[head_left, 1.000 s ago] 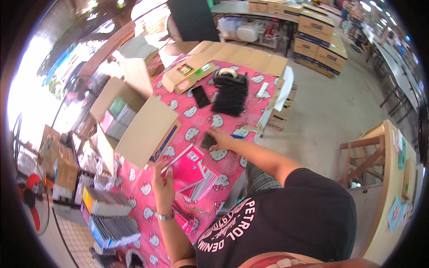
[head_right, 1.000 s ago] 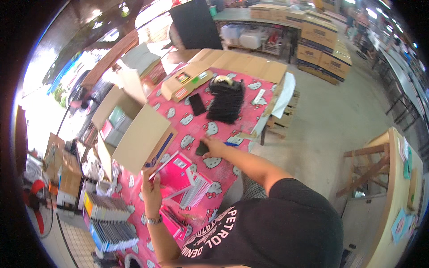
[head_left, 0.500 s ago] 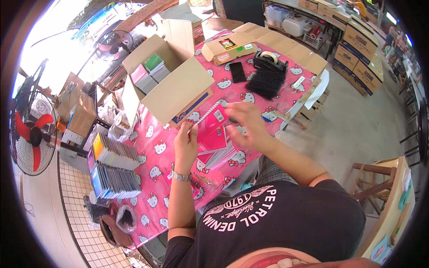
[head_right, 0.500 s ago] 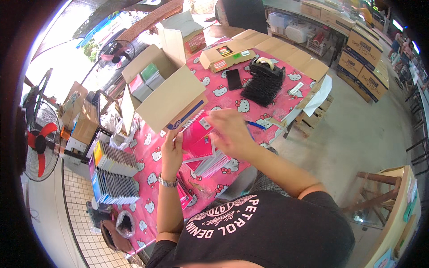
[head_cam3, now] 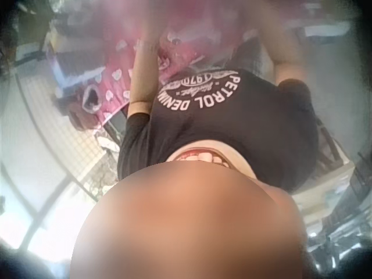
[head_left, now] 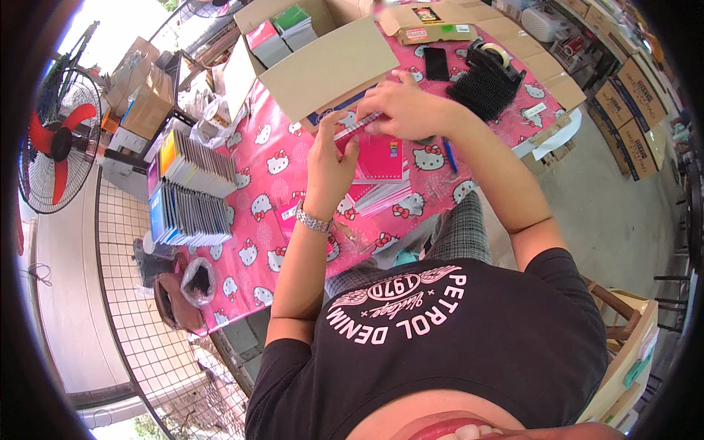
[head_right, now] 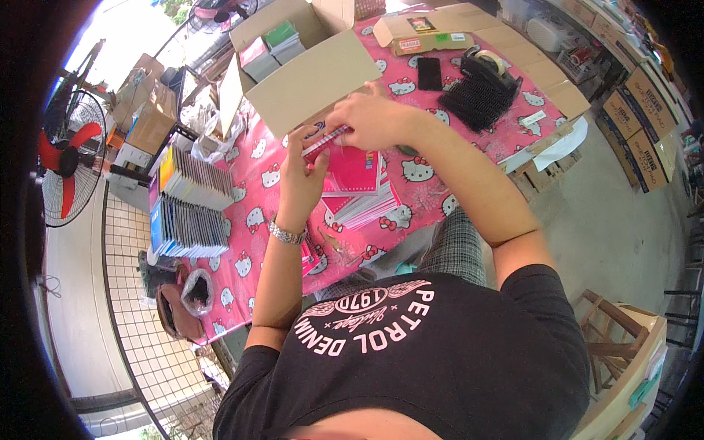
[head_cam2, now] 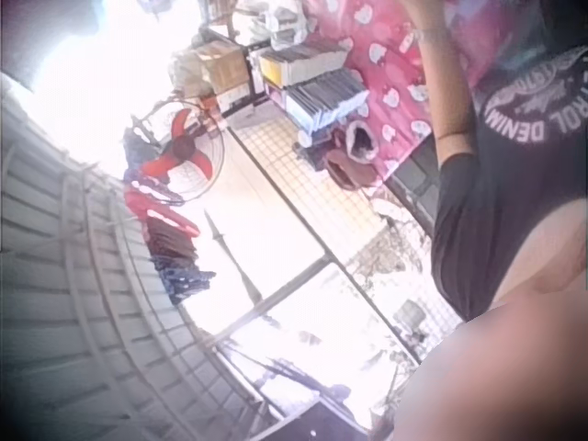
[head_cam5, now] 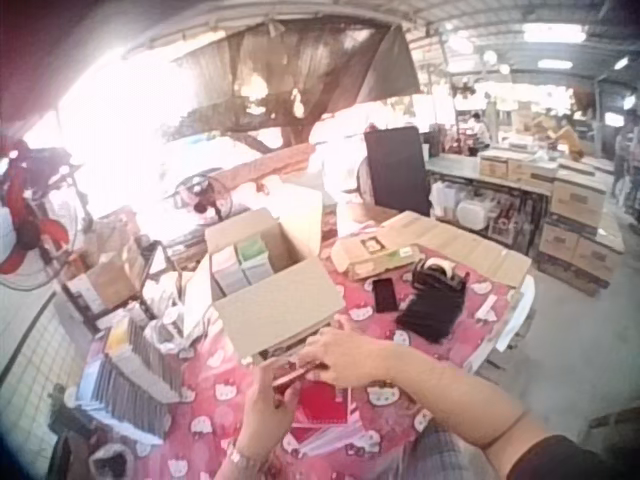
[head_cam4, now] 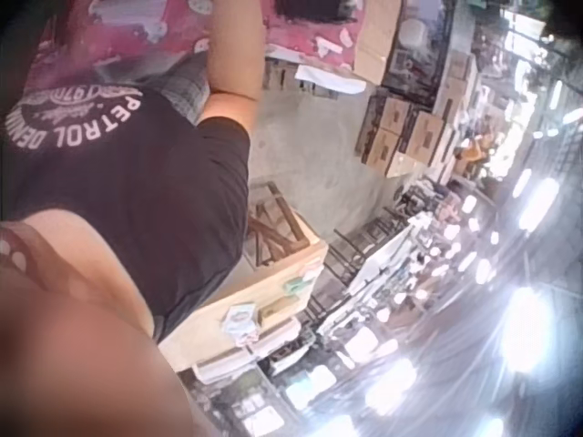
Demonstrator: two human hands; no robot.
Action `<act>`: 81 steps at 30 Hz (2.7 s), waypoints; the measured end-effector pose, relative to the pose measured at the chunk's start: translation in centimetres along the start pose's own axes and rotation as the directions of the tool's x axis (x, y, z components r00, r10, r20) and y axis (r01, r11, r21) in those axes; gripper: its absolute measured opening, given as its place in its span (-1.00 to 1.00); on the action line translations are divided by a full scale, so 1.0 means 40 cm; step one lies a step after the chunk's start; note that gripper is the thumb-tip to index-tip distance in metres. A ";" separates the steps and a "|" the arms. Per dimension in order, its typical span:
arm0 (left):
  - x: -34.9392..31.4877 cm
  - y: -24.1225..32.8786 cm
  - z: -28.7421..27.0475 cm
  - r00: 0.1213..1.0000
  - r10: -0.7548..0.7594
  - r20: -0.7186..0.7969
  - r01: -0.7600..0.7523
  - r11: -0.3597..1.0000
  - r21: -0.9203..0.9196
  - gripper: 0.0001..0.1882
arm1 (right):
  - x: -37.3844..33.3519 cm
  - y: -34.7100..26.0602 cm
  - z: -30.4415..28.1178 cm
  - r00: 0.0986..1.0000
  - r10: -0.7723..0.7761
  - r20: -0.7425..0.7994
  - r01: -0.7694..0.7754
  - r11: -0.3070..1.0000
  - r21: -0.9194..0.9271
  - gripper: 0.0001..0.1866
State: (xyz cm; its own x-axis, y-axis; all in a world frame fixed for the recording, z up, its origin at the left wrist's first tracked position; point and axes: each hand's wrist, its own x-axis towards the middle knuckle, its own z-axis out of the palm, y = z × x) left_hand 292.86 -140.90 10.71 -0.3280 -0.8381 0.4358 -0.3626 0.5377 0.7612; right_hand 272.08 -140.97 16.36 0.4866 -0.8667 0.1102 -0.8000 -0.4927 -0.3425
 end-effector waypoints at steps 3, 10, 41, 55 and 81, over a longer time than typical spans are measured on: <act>-0.005 0.000 -0.001 0.999 0.027 0.035 -0.028 0.999 0.032 -0.60 | 0.001 0.001 -0.006 1.000 0.011 -0.029 -0.006 0.984 0.176 -0.80; -0.011 -0.048 0.005 0.993 -0.119 0.017 0.120 0.987 -0.107 -0.66 | 0.022 0.006 0.021 0.987 -0.098 -0.125 0.097 0.995 -0.013 -0.69; -0.004 -0.002 0.017 0.998 0.012 -0.056 -0.009 0.999 0.050 -0.72 | -0.329 0.263 0.591 0.522 0.749 -0.408 -0.796 0.600 0.084 -0.19; 0.015 -0.026 0.009 0.998 0.045 -0.032 -0.044 0.999 0.023 -0.71 | -0.350 0.276 0.616 0.560 0.667 -0.492 -0.767 0.642 -0.004 -0.28; 0.007 -0.071 -0.004 0.997 -0.077 -0.021 0.074 0.990 -0.123 -0.73 | -0.424 0.139 0.413 0.459 0.833 -0.309 0.128 0.282 0.951 -0.22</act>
State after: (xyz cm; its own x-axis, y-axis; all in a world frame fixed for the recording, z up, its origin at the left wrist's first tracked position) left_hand 293.91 -142.67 8.75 -0.2806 -0.8789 0.3857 -0.2760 0.4587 0.8446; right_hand 265.17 -127.74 -2.83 -0.5515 -0.8325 0.0533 0.1703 -0.1750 -0.9697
